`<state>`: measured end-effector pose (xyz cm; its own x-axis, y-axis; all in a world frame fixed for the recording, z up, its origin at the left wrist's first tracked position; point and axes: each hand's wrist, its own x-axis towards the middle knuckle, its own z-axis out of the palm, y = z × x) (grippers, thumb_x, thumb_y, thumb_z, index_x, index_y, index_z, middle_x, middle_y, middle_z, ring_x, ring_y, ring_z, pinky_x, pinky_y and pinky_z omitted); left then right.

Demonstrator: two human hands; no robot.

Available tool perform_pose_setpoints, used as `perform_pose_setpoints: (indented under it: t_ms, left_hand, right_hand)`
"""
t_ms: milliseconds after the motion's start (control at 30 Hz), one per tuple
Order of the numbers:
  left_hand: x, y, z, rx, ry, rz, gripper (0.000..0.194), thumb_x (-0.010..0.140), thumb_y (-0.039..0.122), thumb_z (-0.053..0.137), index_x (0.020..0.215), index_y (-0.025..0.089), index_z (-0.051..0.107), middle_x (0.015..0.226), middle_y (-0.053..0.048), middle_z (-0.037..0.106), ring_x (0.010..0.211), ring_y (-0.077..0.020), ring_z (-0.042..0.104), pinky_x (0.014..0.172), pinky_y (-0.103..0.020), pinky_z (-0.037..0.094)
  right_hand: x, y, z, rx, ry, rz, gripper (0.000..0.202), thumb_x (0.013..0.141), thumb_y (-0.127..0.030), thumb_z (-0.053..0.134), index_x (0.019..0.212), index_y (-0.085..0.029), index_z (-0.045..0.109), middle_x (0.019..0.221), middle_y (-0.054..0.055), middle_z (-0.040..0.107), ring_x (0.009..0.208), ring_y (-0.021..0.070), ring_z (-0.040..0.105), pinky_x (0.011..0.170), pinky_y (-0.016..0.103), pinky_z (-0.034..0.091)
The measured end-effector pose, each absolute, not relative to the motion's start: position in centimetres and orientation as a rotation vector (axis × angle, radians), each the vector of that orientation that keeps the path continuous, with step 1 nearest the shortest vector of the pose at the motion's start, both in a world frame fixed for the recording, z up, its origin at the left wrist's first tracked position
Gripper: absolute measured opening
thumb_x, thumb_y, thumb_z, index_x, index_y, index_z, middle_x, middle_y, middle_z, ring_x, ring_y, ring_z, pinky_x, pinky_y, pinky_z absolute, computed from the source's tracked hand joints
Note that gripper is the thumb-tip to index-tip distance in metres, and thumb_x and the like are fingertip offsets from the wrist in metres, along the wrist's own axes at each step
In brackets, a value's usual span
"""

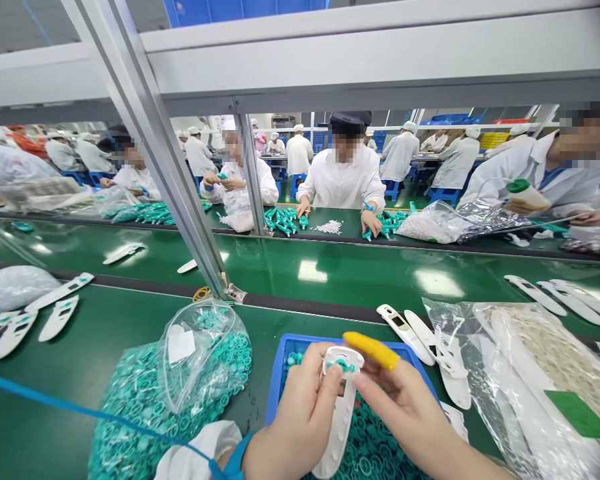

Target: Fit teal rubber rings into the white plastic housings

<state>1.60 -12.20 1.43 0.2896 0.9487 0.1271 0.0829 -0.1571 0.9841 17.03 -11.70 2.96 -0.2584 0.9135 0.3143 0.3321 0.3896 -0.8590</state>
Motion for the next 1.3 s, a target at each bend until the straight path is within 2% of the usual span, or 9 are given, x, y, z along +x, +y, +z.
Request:
perform_pose_setpoints:
  t_ms: [133,333,500,667,800,900,1000,1167,1300]
  left_hand:
    - [1.1,-12.0,1.8,1.903,1.042,1.010,0.027,0.093,0.030,0.035,0.111,0.022,0.053,0.081,-0.003,0.064,0.073,-0.0142,0.059,0.067,-0.023,0.043]
    - [1.0,-12.3,1.9,2.036,1.137,1.027,0.024,0.093,0.026,0.035,0.114,0.025,0.047,0.093,-0.002,0.066,0.071,-0.0127,0.060,0.064,-0.022,0.043]
    - [1.1,-12.0,1.8,2.178,1.081,1.081,0.025,0.092,0.020,0.036,0.116,0.022,0.045,0.088,-0.002,0.067,0.072,-0.0138,0.062,0.064,-0.023,0.046]
    - [1.5,-11.5,1.7,2.424,1.082,1.067,0.026,0.092,0.019,0.034,0.116,0.018,0.042,0.088,-0.006,0.068,0.071,-0.0170,0.064,0.063,-0.027,0.048]
    - [2.1,-8.2,2.9,2.555,1.132,0.965,0.022,0.092,0.026,0.034,0.111,0.017,0.042,0.077,-0.004,0.066,0.060,-0.0167,0.062,0.053,-0.025,0.045]
    - [3.0,-1.3,4.2,2.505,1.383,0.683,0.025,0.092,0.030,0.035,0.110,0.017,0.045,0.083,-0.004,0.065,0.071,-0.0172,0.063,0.061,-0.026,0.047]
    - [3.6,7.3,4.0,2.415,1.679,0.545,0.026,0.090,0.025,0.042,0.112,0.015,0.049,0.110,-0.011,0.057,0.098,-0.0199,0.058,0.082,-0.032,0.046]
    - [1.6,14.8,-0.4,2.183,1.967,0.289,0.031,0.087,0.032,0.052,0.113,0.014,0.053,0.110,-0.008,0.057,0.094,-0.0189,0.058,0.080,-0.039,0.050]
    - [-1.0,15.4,-2.7,2.061,2.149,0.167,0.033,0.087,0.032,0.052,0.114,0.014,0.052,0.114,-0.009,0.055,0.098,-0.0205,0.056,0.082,-0.041,0.049]
  right_hand:
    - [16.9,-11.6,2.7,-1.242,-1.871,0.818,0.027,0.087,-0.037,0.045,0.077,-0.020,0.064,0.065,0.003,0.065,0.066,0.0184,0.064,0.062,0.029,0.054]
    - [16.8,-11.9,2.4,-1.225,-1.921,0.571,0.032,0.086,-0.034,0.044,0.064,-0.020,0.061,0.047,-0.002,0.053,0.044,0.0130,0.051,0.047,0.025,0.045]
    - [16.6,-12.0,1.8,-1.214,-1.839,0.632,0.032,0.085,-0.029,0.042,0.058,-0.020,0.055,0.046,-0.003,0.048,0.044,0.0111,0.048,0.048,0.022,0.044]
    - [16.8,-11.5,2.2,-1.194,-1.754,0.763,0.027,0.083,-0.027,0.044,0.061,-0.018,0.056,0.051,-0.002,0.054,0.047,0.0110,0.050,0.048,0.022,0.044]
    - [18.1,-9.7,2.6,-1.151,-1.693,0.899,0.022,0.085,-0.027,0.045,0.085,-0.017,0.064,0.071,0.003,0.067,0.065,0.0155,0.062,0.063,0.026,0.050]
    - [19.6,-7.9,1.9,-1.220,-1.722,0.860,0.030,0.086,-0.029,0.044,0.109,-0.017,0.060,0.091,0.007,0.069,0.086,0.0187,0.064,0.077,0.031,0.050]
    - [20.9,-7.1,0.6,-1.363,-2.196,0.708,0.028,0.089,-0.023,0.039,0.102,-0.017,0.063,0.086,0.006,0.071,0.079,0.0171,0.066,0.068,0.026,0.050]
    - [20.9,-7.7,-1.3,-1.231,-2.919,0.160,0.018,0.077,-0.003,0.052,0.078,-0.016,0.065,0.074,0.004,0.067,0.064,0.0177,0.063,0.047,0.025,0.038]
    - [20.0,-7.9,-2.1,-1.108,-3.060,-0.014,0.013,0.074,-0.004,0.059,0.068,-0.014,0.063,0.070,0.005,0.062,0.062,0.0198,0.060,0.037,0.028,0.023]
